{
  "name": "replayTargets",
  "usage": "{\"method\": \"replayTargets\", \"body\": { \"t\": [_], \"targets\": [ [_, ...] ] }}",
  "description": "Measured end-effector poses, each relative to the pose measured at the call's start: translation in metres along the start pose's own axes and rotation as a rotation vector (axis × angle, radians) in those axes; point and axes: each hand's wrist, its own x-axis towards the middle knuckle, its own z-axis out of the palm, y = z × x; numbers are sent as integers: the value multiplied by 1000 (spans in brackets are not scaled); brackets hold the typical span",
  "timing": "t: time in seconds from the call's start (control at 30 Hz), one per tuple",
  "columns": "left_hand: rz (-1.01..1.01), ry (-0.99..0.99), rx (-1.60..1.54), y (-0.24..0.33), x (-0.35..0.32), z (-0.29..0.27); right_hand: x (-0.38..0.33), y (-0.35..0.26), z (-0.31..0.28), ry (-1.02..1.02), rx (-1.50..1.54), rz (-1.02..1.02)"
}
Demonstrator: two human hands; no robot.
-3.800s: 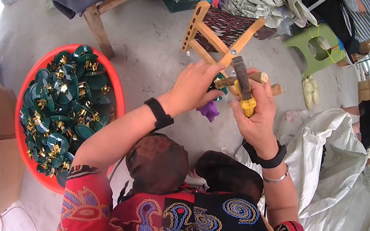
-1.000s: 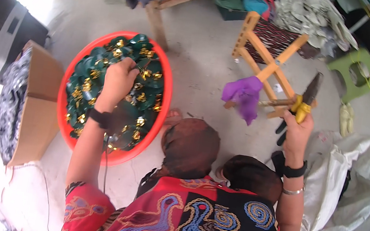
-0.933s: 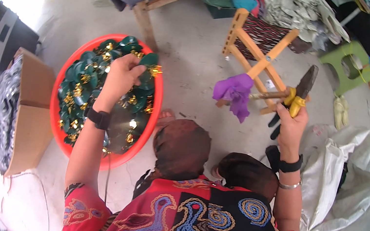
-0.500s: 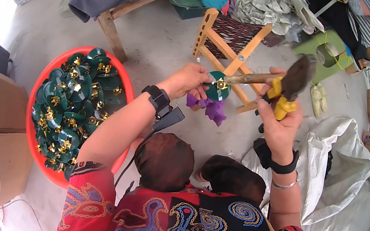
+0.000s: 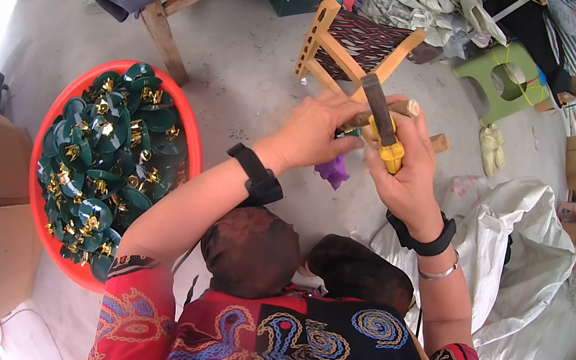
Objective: The recorder is assembling green fabric components, possibly holiday ornaments or decorations, using pliers to attach small gold pieces.
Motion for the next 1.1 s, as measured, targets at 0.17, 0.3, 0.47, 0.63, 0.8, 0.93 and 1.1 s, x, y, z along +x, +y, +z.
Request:
{"method": "replayTargets", "body": {
  "t": [0.17,0.3,0.47,0.63,0.8,0.93,1.1],
  "targets": [
    [-174,-212,13,-13,-6,2,-5,2,-26,-73,101,131],
    [-217,-221,-29,-5,-5,-1,19,-37,-104,257,-251,112],
    [-166,-204,-7,-3,-3,0,3,-14,-88,383,-379,60],
    [-220,-235,47,-7,-7,-3,-7,-6,-54,-14,-383,311],
    [-150,-249,107,-1,3,0,-1,-5,-39,74,-111,-73],
    [-137,-313,201,-14,-1,-3,3,13,5,28,77,40],
    [-184,-310,291,8,14,-18,-27,21,-38,476,372,386]
  ]
}}
